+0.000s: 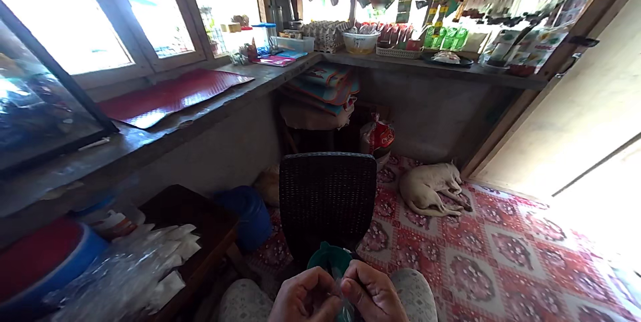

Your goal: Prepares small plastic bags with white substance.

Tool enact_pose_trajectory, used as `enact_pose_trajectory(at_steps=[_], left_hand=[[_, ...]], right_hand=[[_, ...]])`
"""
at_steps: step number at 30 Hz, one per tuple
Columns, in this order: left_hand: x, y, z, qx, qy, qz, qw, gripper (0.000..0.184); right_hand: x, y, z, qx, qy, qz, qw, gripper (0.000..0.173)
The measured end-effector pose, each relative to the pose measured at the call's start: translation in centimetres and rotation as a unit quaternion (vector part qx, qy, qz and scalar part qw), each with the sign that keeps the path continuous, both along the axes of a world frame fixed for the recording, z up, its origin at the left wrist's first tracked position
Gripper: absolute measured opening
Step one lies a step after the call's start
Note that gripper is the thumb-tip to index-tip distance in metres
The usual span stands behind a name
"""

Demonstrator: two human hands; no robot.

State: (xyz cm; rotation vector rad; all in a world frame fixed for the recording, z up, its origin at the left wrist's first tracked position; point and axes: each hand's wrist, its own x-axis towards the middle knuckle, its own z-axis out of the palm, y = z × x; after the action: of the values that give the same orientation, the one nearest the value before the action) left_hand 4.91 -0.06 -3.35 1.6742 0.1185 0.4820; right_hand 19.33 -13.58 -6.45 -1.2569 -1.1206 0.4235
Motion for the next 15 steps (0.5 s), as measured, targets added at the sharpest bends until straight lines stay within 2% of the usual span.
enact_pose_trajectory(at_steps=[4, 7, 9, 12, 15], left_hand=[[-0.15, 0.25, -0.17, -0.024, 0.003, 0.022, 0.999, 0.011], [-0.13, 0.3, -0.42, -0.049, -0.034, 0.049, 0.997, 0.014], [-0.2, 0.34, -0.52, -0.055, -0.05, 0.06, 0.995, 0.016], [-0.34, 0.34, -0.38, -0.04, -0.028, 0.051, 0.997, 0.014], [-0.66, 0.42, 0.01, -0.036, 0.004, 0.021, 0.999, 0.013]], right_hand=[[-0.25, 0.07, -0.15, 0.012, 0.05, 0.017, 0.999, 0.023], [-0.4, 0.21, -0.29, 0.024, 0.112, 0.071, 0.991, 0.029], [-0.6, 0.13, -0.03, 0.022, 0.139, 0.084, 0.987, 0.024], [-0.85, -0.07, 0.14, 0.016, 0.14, 0.054, 0.989, 0.008], [-0.65, -0.11, -0.15, 0.013, 0.127, 0.023, 0.992, 0.008]])
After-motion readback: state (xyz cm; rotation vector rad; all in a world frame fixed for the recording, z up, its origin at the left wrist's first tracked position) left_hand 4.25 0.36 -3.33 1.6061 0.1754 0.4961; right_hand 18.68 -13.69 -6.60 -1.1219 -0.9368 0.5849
